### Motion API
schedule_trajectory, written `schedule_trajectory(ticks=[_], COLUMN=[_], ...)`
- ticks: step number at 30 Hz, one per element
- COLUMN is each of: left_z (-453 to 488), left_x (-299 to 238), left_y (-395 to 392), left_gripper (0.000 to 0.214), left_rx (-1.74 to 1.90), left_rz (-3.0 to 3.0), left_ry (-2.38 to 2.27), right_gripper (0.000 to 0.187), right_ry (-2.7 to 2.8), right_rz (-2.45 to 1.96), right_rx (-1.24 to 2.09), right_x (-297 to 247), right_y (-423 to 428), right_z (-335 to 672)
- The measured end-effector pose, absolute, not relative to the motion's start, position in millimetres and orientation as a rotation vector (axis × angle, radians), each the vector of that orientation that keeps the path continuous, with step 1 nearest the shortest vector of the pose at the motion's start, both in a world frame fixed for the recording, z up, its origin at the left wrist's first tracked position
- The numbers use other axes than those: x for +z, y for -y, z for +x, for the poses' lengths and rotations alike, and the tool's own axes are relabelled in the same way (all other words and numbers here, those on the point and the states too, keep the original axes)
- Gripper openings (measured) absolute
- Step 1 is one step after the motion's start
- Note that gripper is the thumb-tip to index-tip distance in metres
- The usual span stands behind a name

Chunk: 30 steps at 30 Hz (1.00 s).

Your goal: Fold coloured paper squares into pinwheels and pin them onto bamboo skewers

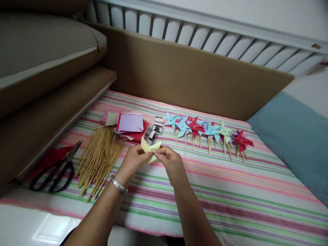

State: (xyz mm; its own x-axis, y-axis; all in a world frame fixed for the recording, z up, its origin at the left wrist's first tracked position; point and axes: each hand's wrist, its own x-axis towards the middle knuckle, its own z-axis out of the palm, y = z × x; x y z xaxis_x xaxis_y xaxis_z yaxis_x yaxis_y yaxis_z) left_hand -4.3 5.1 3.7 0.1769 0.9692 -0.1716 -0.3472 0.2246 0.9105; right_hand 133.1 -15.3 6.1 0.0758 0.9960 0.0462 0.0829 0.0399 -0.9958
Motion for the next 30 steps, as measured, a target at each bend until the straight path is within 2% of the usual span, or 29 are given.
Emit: schedule_trajectory(ticks=[4,25,30], left_z=[-5.1,-5.2,-3.0], left_x=[0.6,-3.7,-4.2], left_y=[-5.2,-5.3,-4.0], left_gripper=[0.025,0.028,0.024], left_rx=[1.062,1.001,1.015], left_rz=[0.816,0.794,0.772], left_ry=[-0.878,-0.834,-0.821], right_gripper=[0.013,0.013,0.014], right_ry=[1.115,1.011,0.995], right_rz=[-1.253,-1.288,-1.273], right_rx=[1.184,1.199,1.216], right_x=[6.8,7.0,7.2], right_y=[16.2,16.2,16.7], right_z=[132.9,133.4,133.0])
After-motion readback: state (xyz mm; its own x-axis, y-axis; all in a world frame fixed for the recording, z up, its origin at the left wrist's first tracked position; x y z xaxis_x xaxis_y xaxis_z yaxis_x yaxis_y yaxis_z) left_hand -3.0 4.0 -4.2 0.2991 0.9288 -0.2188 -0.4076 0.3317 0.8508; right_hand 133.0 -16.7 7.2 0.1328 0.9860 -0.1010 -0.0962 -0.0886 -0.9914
